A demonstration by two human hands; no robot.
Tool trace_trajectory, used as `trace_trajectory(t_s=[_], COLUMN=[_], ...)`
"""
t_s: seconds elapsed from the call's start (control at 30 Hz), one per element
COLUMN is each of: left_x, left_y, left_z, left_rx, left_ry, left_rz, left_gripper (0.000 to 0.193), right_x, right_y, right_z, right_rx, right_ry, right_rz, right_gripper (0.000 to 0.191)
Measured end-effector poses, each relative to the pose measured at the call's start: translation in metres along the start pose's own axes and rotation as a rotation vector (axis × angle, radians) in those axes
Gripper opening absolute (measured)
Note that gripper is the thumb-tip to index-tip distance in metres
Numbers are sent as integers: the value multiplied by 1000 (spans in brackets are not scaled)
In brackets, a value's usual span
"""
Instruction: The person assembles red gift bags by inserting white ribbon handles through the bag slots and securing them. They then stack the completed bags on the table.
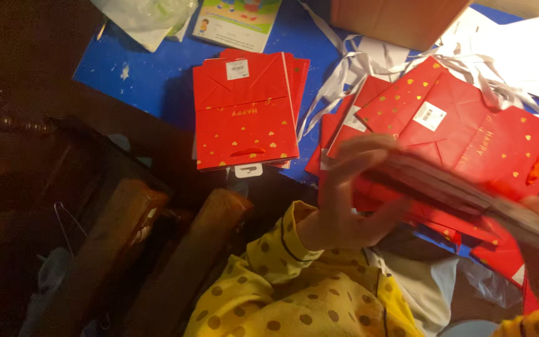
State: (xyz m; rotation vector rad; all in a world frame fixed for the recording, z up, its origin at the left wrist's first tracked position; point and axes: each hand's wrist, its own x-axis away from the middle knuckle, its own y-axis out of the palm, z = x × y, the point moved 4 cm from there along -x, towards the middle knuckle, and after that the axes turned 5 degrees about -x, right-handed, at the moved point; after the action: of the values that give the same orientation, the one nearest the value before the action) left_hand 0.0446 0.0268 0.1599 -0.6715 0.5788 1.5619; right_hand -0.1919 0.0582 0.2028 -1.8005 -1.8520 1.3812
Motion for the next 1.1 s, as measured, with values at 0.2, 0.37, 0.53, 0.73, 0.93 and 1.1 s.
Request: trace_trajectory(t_s=[0.2, 0.37, 0.53, 0.73, 0.93, 1.1], left_x=[15, 32, 32, 17, 18, 37], left_y=[-77, -75, -36, -23, -7, 28], left_z=[15, 30, 18, 4, -30, -68], left_rx=[-383, -487, -440, -308, -339, -346], left_ry=[258, 326, 270, 137, -76, -147], left_rz=[533, 335, 91, 6, -106, -399], left_gripper=[52, 39, 27, 20, 21, 31], right_x=[-83, -125, -87, -43, -6, 41], right_y=[43, 144, 241, 233, 166, 111], right_z=[-35, -73, -87, -40, 24, 72], right_rx=[-130, -176, 9, -101, -65, 205], right_ry=[-295, -606, -504, -400, 20, 294], right_rz=[196, 106, -372, -373, -39, 104], right_gripper=[35, 28, 61, 61, 42, 38])
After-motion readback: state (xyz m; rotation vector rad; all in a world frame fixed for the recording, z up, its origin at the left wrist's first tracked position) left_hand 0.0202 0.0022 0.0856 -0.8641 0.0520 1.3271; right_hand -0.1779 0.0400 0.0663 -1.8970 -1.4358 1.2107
